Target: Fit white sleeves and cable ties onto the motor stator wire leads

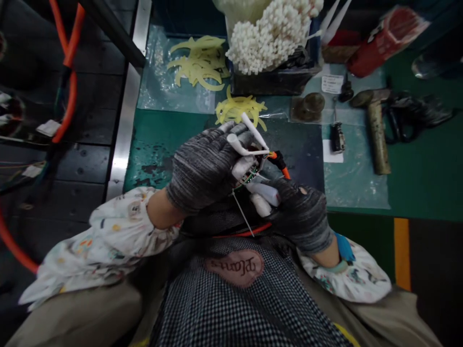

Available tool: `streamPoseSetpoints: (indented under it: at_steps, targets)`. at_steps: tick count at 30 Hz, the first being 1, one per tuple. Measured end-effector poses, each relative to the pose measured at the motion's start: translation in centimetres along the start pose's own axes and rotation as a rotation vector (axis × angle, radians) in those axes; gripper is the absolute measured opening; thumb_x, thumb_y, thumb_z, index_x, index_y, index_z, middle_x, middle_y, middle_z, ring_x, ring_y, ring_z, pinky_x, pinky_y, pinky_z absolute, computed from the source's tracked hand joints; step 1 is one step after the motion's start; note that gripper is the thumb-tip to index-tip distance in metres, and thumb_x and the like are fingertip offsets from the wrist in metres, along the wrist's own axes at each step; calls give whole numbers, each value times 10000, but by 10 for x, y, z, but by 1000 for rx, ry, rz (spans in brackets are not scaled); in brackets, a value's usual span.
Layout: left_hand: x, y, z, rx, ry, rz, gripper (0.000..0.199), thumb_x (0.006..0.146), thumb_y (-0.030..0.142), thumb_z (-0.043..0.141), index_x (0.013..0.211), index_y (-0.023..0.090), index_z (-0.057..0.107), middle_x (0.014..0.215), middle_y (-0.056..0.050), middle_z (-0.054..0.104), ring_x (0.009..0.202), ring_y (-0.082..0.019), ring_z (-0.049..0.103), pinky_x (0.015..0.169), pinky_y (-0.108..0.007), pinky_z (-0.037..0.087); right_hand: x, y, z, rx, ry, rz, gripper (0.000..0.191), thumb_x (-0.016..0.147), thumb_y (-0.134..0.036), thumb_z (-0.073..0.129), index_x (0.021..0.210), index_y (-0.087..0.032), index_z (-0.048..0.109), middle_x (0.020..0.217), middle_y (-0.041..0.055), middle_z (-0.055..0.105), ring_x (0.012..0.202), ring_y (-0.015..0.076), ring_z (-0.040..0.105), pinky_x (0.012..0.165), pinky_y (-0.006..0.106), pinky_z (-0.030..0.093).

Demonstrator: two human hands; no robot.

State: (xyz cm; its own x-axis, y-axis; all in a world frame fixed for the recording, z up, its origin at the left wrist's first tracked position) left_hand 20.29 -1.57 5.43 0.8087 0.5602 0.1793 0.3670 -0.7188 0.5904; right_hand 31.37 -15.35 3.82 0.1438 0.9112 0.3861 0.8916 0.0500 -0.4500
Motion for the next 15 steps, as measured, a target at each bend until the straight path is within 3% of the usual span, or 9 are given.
streamPoseSetpoints:
  at_steps: [5,10,15]
  targets:
    - [24,-4,5,-30,-45,-102,475,1108,530,539,1325,202,805,1396,-122,779,1455,-439,676,1327,-646,451,3,7,-8,-38,63,16,208,1051,-428,706,1066,-295,865,827,29,850,687,231,794,577,330,630]
    - [48,-6,9,30,-89,-136,456,1062,560,631,1139,164,844,1131,-131,814,1214,-398,767,1239,-588,528,7,24,-11,-166,105,76,237,1076,-459,676,1158,-305,837,903,56,856,771,271,813,649,387,658]
    - [70,-4,19,269,-226,-167,486,1114,539,547,1196,174,856,1065,-138,804,1104,-425,791,1074,-631,601,13,38,-2,-155,40,172,276,1046,-502,700,1142,-292,851,884,95,831,748,297,783,674,434,660]
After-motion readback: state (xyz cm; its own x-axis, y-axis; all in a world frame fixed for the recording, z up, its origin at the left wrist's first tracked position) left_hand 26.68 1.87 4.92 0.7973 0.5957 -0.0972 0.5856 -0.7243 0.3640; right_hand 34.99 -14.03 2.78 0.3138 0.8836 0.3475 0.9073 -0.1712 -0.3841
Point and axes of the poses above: each hand's wrist, its own x-axis towards the middle knuckle, its own z-axis out of the palm, y = z × x, the point moved 9 cm from there along x, towards the middle knuckle
